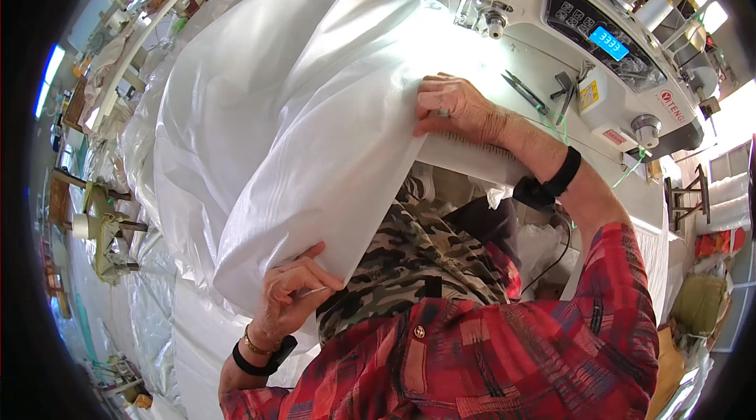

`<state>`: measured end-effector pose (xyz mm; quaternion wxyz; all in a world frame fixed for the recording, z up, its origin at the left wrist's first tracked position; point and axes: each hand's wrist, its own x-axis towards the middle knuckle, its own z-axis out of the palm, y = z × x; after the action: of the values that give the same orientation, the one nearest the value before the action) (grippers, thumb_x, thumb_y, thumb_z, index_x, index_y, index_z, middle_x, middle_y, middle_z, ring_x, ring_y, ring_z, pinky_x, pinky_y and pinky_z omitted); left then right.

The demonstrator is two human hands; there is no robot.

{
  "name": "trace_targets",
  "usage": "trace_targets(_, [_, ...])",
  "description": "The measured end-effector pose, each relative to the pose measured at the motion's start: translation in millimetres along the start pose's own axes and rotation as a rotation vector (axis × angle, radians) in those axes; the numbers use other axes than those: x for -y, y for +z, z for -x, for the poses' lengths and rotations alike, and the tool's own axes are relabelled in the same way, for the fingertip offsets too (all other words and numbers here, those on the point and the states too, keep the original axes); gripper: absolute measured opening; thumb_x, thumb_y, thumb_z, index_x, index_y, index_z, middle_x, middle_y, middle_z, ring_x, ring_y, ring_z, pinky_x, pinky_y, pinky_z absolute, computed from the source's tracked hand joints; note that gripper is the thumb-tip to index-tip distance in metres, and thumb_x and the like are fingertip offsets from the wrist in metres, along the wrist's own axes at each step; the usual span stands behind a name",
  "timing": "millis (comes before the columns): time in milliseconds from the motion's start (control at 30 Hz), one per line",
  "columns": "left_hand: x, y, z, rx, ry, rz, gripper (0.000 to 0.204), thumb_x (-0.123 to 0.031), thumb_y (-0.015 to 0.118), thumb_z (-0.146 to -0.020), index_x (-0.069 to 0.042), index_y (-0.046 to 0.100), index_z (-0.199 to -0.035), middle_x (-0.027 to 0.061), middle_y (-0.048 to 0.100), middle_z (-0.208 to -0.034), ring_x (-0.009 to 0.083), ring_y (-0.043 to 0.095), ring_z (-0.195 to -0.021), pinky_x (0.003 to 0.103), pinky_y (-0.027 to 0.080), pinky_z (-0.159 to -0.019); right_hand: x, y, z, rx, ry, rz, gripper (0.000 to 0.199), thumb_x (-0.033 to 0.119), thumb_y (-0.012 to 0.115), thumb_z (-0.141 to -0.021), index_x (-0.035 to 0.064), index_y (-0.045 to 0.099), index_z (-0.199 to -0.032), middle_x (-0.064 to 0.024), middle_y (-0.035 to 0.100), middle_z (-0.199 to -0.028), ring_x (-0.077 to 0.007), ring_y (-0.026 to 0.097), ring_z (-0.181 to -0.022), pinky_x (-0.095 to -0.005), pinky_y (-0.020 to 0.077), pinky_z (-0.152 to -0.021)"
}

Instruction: The recorder uses an industrial sewing machine to sew the edges of large white plastic sheets and then organizes and folds the material.

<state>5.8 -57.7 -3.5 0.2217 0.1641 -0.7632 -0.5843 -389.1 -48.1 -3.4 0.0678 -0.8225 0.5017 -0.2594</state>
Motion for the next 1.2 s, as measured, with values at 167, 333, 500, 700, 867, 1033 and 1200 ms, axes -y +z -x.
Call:
trace_targets(167, [2,12,-2,0.095,0.098,-0.27,0.01,0.003,0.069,-0.077,-0.006,0.065,-0.076,0.0033,0.073,-0.083,0.0192,0.068,-0.078,0.052,0.034,-0.113,-12,-8,2,0.006,0.046,0.059,0.027,0.022,0.079,-0.076,0.0105,0.055,-0.079,-0.001,0.057,-0.081,-0.0237,0.057,-0.083,-0.0368,0.0434,-0.081])
trace_targets(333, [3,25,-6,0.221,0.171,-0.381,0.01,0.003,0.067,-0.077,-0.006,0.065,-0.077,0.0016,0.071,-0.085,0.0189,0.067,-0.074,0.053,0.032,-0.114,-26,-10,5,-0.104,0.125,0.23,0.037,0.035,0.075,-0.078,0.0088,0.054,-0.095,-0.0042,0.057,-0.091,-0.0251,0.057,-0.096,-0.0378,0.0444,-0.087])
trace_targets(500, [8,36,-10,0.299,0.227,-0.443,0.009,0.002,0.067,-0.078,-0.006,0.065,-0.082,0.0017,0.069,-0.087,0.0186,0.066,-0.072,0.057,0.03,-0.113,-25,-4,13,-0.239,0.233,0.439,0.043,0.043,0.07,-0.082,0.0062,0.053,-0.097,-0.0079,0.058,-0.098,-0.028,0.057,-0.099,-0.0408,0.0489,-0.087])
trace_targets(700, [16,42,-15,0.334,0.296,-0.418,0.009,0.001,0.066,-0.078,-0.006,0.063,-0.082,0.003,0.069,-0.088,0.0201,0.065,-0.072,0.062,0.026,-0.112,4,11,25,-0.127,0.489,0.473,0.05,0.051,0.059,-0.088,0.0045,0.061,-0.105,-0.0099,0.059,-0.111,-0.0279,0.056,-0.108,-0.0398,0.0481,-0.09])
trace_targets(867, [19,47,-20,0.356,0.313,-0.447,0.009,0.001,0.063,-0.077,-0.006,0.059,-0.078,0.0026,0.066,-0.084,0.0199,0.065,-0.074,0.063,0.025,-0.112,17,15,31,-0.16,0.53,0.505,0.055,0.054,0.051,-0.093,0.0077,0.063,-0.121,-0.012,0.057,-0.128,-0.0275,0.052,-0.12,-0.0419,0.0424,-0.098])
trace_targets(1033, [20,50,-30,0.352,0.328,-0.521,0.011,0.004,0.059,-0.075,-0.007,0.056,-0.075,0.0027,0.062,-0.079,0.0201,0.064,-0.074,0.065,0.02,-0.113,14,13,29,-0.137,0.609,0.506,0.056,0.055,0.049,-0.094,0.0086,0.062,-0.123,-0.0128,0.057,-0.129,-0.0295,0.051,-0.122,-0.0453,0.0408,-0.1])
trace_targets(1200, [22,49,-51,0.304,0.38,-0.65,0.013,0.006,0.058,-0.073,-0.006,0.055,-0.075,0.0045,0.056,-0.075,0.0217,0.062,-0.075,0.067,0.014,-0.113,8,9,28,-0.127,0.652,0.482,0.059,0.057,0.047,-0.094,0.009,0.061,-0.125,-0.0141,0.057,-0.13,-0.0304,0.05,-0.123,-0.0505,0.0385,-0.101])
